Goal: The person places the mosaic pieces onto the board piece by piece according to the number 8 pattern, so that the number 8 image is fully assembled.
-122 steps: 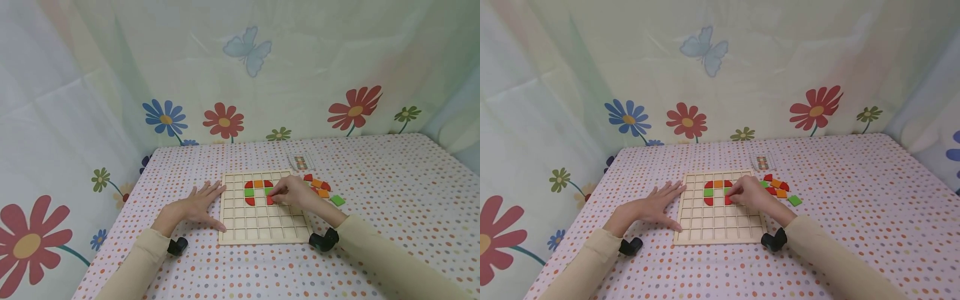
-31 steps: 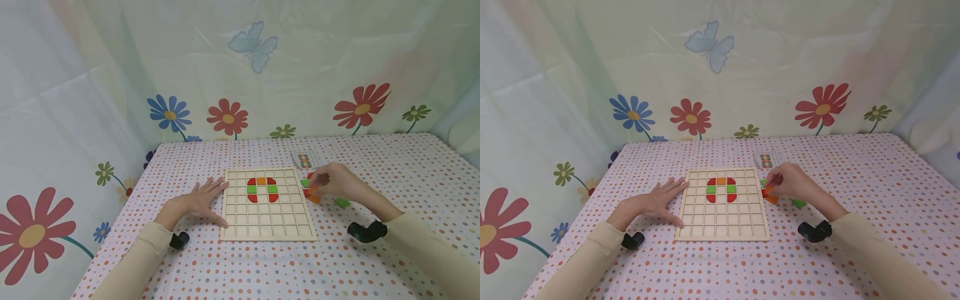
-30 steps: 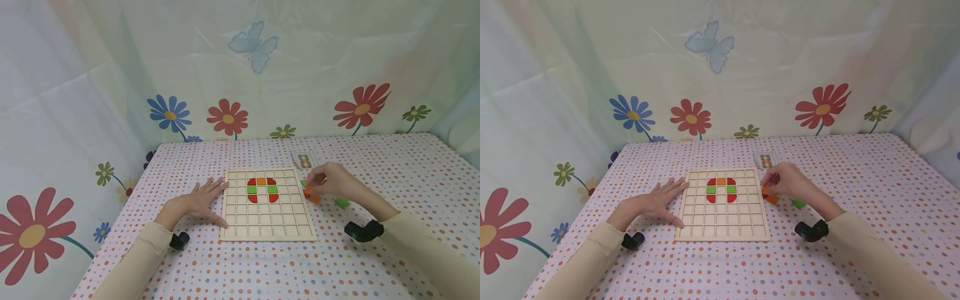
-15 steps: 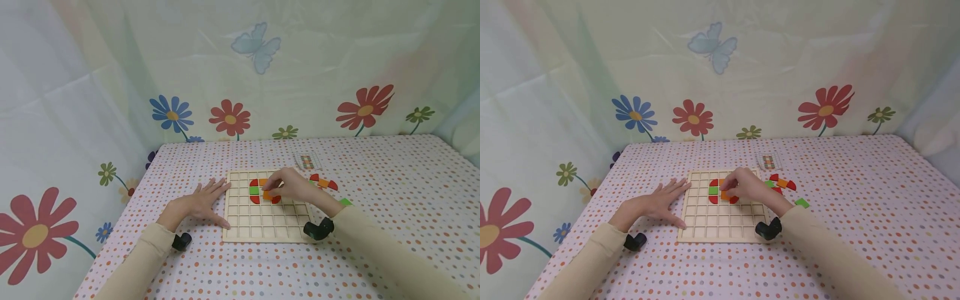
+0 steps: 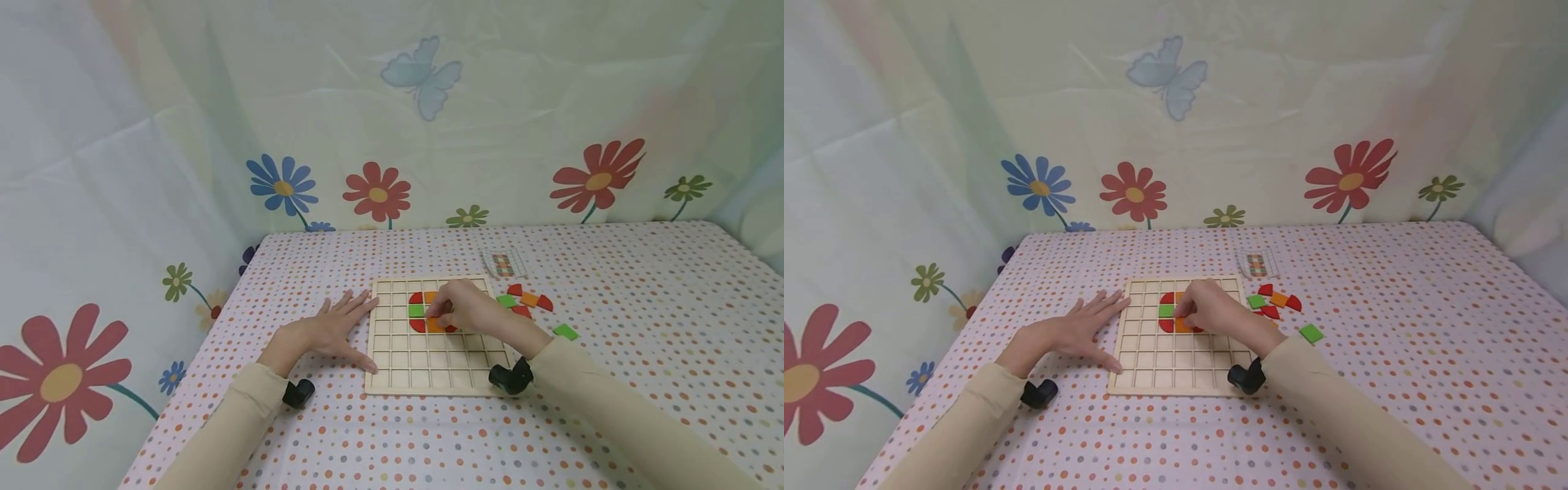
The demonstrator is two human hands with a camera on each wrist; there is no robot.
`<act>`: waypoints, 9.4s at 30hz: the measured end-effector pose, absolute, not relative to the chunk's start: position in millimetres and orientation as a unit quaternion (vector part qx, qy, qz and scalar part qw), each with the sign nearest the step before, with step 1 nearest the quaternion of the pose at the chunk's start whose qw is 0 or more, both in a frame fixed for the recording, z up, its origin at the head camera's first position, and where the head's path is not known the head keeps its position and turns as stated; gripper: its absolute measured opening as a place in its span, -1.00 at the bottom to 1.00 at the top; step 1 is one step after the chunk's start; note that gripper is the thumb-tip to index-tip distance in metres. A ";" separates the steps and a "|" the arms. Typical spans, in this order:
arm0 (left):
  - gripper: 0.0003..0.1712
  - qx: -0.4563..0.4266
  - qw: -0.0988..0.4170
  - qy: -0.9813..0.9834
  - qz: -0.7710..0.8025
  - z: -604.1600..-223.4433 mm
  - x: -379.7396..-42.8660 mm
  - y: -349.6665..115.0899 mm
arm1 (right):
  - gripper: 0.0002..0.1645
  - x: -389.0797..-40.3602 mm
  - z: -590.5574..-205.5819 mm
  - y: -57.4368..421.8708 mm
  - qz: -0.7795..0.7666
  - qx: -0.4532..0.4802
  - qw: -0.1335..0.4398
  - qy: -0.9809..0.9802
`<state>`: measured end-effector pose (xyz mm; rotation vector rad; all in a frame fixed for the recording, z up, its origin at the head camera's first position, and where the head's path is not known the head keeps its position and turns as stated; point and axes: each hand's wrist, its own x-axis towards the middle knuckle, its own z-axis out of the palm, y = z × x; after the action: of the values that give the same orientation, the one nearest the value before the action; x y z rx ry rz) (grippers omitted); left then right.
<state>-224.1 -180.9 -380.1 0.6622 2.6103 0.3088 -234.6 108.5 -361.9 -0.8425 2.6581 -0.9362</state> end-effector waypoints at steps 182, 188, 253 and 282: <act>0.44 0.238 0.212 0.941 0.112 -380.4 -225.0 -181.3 | -0.84 -205.2 -359.0 151.8 -0.321 -0.346 0.062 0.879; 0.44 0.238 0.215 0.940 0.114 -381.9 -225.3 -181.7 | -0.85 -207.8 -352.1 191.1 -0.286 -0.301 0.025 0.909; 0.46 0.236 0.215 0.941 0.110 -381.7 -224.5 -180.0 | -0.91 -221.2 -362.3 230.4 -0.281 -0.171 0.042 0.943; 0.44 0.237 0.219 0.939 0.121 -380.0 -223.3 -181.5 | -0.88 -220.1 -368.1 102.2 -0.384 -0.363 0.079 0.845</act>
<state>-223.3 -181.5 -380.0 0.6552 2.5986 0.3351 -220.1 102.2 -368.1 -1.0879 2.5302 -1.1487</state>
